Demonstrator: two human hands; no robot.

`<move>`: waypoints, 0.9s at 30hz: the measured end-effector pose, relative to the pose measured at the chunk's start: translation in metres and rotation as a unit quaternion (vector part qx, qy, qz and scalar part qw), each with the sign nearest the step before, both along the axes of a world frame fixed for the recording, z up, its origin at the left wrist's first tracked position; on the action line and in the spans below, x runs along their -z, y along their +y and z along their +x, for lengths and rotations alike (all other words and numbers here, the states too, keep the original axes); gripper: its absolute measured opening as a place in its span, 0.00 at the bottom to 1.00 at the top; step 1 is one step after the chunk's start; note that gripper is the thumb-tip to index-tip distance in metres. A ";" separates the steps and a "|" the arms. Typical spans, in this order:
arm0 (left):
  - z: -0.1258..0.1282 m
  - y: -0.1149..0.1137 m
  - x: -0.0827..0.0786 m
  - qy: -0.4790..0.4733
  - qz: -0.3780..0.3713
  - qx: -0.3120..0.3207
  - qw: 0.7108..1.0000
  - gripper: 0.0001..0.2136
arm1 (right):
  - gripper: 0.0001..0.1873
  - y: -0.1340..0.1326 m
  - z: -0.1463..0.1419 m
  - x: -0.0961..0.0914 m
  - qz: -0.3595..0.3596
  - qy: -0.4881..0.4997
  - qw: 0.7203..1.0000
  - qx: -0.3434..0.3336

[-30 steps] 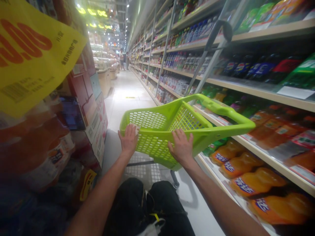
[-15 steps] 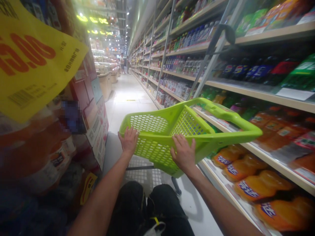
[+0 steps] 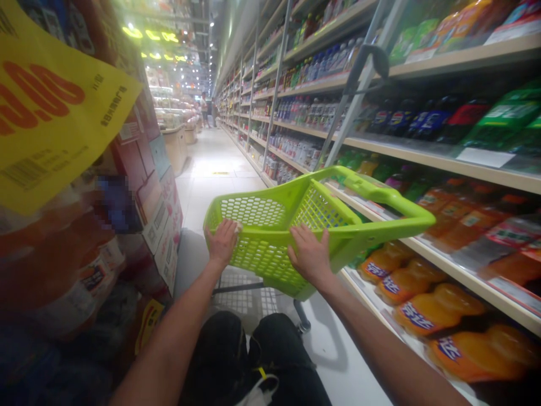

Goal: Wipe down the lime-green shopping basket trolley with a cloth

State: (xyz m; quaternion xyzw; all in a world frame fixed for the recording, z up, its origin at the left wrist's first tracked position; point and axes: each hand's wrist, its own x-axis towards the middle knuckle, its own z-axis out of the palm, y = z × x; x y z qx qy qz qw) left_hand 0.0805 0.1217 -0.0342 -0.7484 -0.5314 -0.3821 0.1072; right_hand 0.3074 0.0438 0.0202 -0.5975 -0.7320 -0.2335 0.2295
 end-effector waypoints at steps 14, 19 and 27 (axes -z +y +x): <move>-0.004 0.010 -0.008 -0.038 -0.017 -0.077 0.996 0.15 | 0.22 0.012 0.009 -0.002 -0.046 0.022 0.998 0.025; 0.047 -0.001 -0.017 -0.001 -0.022 -0.002 1.000 0.15 | 0.22 0.012 0.009 -0.003 -0.062 0.037 0.997 0.024; 0.040 -0.001 -0.019 -0.013 -0.024 -0.045 0.999 0.16 | 0.22 0.006 0.011 -0.004 -0.064 0.048 0.997 0.007</move>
